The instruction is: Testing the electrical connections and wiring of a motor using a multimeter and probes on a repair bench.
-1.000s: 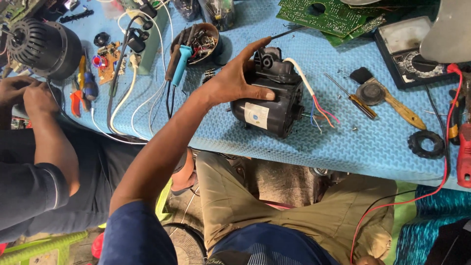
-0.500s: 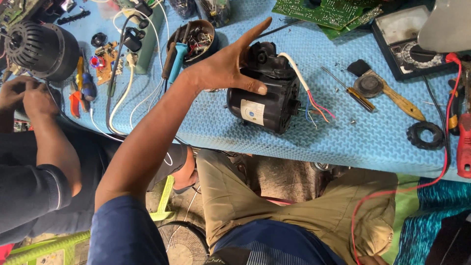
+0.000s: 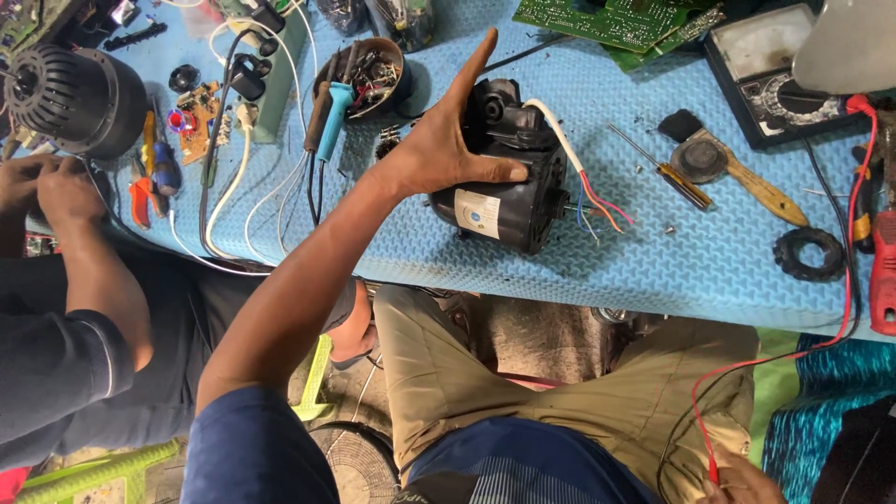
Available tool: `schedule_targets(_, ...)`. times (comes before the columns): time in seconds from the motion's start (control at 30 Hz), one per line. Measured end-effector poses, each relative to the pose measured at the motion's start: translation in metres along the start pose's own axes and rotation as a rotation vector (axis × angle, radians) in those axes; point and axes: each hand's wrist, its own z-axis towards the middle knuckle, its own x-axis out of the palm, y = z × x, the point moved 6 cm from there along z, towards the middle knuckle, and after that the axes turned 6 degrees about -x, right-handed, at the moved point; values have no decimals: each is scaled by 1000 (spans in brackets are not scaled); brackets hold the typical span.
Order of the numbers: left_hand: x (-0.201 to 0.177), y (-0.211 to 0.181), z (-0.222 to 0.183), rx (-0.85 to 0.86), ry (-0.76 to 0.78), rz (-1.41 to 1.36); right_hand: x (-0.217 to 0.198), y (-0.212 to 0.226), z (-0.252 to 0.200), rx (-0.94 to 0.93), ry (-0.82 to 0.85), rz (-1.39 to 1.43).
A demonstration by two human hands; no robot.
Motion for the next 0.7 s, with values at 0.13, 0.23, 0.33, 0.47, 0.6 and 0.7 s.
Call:
schedule_targets(0.13, 2, -2, -4, 42, 3, 4, 45, 163, -18, -101, -42, -503)
schedule_targets(0.23, 3, -4, -6, 62, -17, -10, 65, 210, -1, -399, 179, -351)
schedule_targets(0.33, 4, -2, -8, 79, -44, -36, 99, 265, 11, -488, 119, -301)
schedule_targets(0.47, 6, -2, -10, 100, -50, -135, 133, 341, 29, -880, 2, -529)
schedule_targets(0.6, 7, -3, -10, 101, -49, -110, 158, 387, 53, -1006, -63, -608)
schedule_targets(0.7, 4, -2, -9, 66, -58, -60, 177, 399, 73, -897, 69, -499)
